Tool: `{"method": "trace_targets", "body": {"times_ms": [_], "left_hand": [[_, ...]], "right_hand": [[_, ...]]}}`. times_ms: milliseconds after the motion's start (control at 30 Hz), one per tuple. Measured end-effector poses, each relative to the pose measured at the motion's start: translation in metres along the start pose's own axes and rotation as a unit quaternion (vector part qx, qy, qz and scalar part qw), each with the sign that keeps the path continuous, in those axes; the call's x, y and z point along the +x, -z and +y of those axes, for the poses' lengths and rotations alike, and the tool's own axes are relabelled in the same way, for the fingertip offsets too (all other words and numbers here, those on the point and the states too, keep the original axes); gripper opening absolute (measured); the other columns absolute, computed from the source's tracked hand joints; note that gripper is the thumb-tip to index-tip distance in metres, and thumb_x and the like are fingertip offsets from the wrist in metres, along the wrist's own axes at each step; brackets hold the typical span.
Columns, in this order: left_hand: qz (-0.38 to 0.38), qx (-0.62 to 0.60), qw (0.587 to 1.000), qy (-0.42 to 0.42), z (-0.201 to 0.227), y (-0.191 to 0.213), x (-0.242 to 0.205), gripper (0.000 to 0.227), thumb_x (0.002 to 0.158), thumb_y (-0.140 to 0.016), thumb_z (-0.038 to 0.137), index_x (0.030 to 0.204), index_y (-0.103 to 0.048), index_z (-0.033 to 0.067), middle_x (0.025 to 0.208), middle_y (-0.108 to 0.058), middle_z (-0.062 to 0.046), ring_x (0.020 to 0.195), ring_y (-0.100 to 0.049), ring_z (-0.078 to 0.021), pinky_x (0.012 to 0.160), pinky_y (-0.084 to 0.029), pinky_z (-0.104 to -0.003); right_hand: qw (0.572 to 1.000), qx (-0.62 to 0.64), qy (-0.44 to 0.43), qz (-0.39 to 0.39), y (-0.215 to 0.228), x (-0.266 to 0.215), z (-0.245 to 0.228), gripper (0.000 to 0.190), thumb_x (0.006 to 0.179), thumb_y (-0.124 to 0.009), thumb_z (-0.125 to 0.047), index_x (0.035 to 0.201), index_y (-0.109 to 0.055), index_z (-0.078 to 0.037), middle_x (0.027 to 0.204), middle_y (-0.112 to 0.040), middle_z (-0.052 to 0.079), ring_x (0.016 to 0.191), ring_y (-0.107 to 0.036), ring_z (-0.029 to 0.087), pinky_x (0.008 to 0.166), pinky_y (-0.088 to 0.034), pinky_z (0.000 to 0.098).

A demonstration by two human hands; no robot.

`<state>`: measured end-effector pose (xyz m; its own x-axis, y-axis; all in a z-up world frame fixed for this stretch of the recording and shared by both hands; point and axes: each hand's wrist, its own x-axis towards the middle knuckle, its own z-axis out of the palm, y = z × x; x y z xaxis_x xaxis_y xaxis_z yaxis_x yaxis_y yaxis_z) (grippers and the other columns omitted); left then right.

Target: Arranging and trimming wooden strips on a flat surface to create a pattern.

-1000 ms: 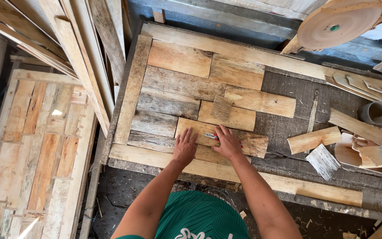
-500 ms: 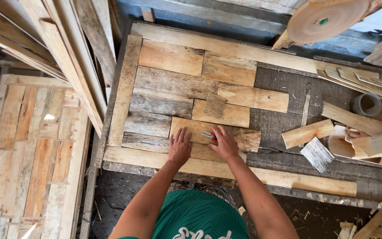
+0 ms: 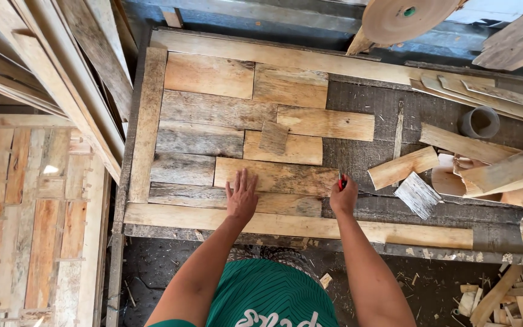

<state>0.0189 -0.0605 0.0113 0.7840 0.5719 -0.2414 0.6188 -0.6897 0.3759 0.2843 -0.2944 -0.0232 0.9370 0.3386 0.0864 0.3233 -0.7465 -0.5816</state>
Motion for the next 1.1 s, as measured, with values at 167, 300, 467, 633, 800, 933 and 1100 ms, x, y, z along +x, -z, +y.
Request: {"method": "trace_targets", "body": {"times_ms": [167, 300, 467, 633, 800, 933, 1100], "left_hand": [[0.000, -0.001, 1.000, 0.011, 0.004, 0.002, -0.002, 0.077, 0.093, -0.064, 0.030, 0.162, -0.028, 0.0251, 0.172, -0.010, -0.013, 0.159, -0.009, -0.0353, 0.123, -0.010, -0.063], [-0.003, -0.011, 1.000, 0.001, 0.003, 0.002, -0.002, 0.077, 0.097, -0.061, 0.032, 0.163, -0.023, 0.0249, 0.172, -0.007, -0.014, 0.158, -0.005, -0.0365, 0.123, -0.007, -0.063], [-0.012, -0.008, 1.000, 0.010, 0.006, 0.006, -0.004, 0.076, 0.098, -0.060, 0.032, 0.164, -0.022, 0.0247, 0.173, -0.006, -0.013, 0.159, -0.004, -0.0358, 0.124, -0.006, -0.062], [-0.008, -0.011, 1.000, 0.010, 0.008, 0.006, -0.005, 0.078, 0.097, -0.061, 0.031, 0.164, -0.023, 0.0242, 0.173, -0.007, -0.013, 0.159, -0.005, -0.0355, 0.124, -0.006, -0.062], [0.003, -0.015, 1.000, 0.007, 0.008, 0.006, -0.004, 0.078, 0.095, -0.062, 0.030, 0.163, -0.024, 0.0243, 0.172, -0.008, -0.014, 0.159, -0.006, -0.0357, 0.123, -0.007, -0.063], [0.006, -0.023, 1.000, 0.007, 0.011, 0.010, -0.005, 0.078, 0.093, -0.063, 0.028, 0.162, -0.027, 0.0239, 0.172, -0.010, -0.014, 0.159, -0.007, -0.0354, 0.124, -0.008, -0.063], [0.012, -0.033, 0.999, 0.015, 0.011, 0.010, -0.003, 0.079, 0.090, -0.066, 0.027, 0.161, -0.030, 0.0240, 0.172, -0.012, -0.013, 0.159, -0.008, -0.0348, 0.124, -0.009, -0.063]], "right_hand": [[0.999, 0.000, -0.038, -0.029, 0.000, 0.003, 0.009, 0.041, 0.093, -0.075, -0.026, 0.125, -0.066, -0.002, 0.120, -0.059, 0.024, 0.108, -0.062, 0.041, 0.095, -0.052, 0.0487], [0.995, 0.021, -0.071, -0.072, 0.004, 0.004, 0.001, 0.040, 0.093, -0.076, -0.024, 0.125, -0.066, -0.001, 0.121, -0.059, 0.022, 0.103, -0.067, 0.035, 0.090, -0.055, 0.0454], [0.995, 0.042, -0.067, -0.067, -0.009, 0.009, 0.016, 0.040, 0.093, -0.078, -0.022, 0.123, -0.066, 0.000, 0.115, -0.064, 0.018, 0.098, -0.068, 0.030, 0.087, -0.055, 0.0427], [0.992, 0.072, -0.083, -0.062, -0.011, 0.012, 0.019, 0.038, 0.091, -0.079, -0.020, 0.120, -0.067, 0.000, 0.110, -0.066, 0.015, 0.092, -0.069, 0.026, 0.085, -0.056, 0.0392], [0.987, 0.078, -0.115, -0.079, 0.001, 0.014, 0.003, 0.033, 0.091, -0.079, -0.021, 0.116, -0.069, -0.001, 0.109, -0.067, 0.015, 0.092, -0.069, 0.027, 0.084, -0.055, 0.0403], [0.989, 0.061, -0.110, -0.081, -0.001, 0.013, 0.007, 0.035, 0.091, -0.079, -0.023, 0.115, -0.068, -0.001, 0.109, -0.067, 0.016, 0.093, -0.069, 0.029, 0.085, -0.055, 0.0412], [0.992, 0.075, -0.076, -0.063, -0.015, 0.012, 0.028, 0.040, 0.088, -0.080, -0.022, 0.120, -0.067, -0.002, 0.111, -0.068, 0.016, 0.096, -0.070, 0.028, 0.088, -0.056, 0.0401]]}}
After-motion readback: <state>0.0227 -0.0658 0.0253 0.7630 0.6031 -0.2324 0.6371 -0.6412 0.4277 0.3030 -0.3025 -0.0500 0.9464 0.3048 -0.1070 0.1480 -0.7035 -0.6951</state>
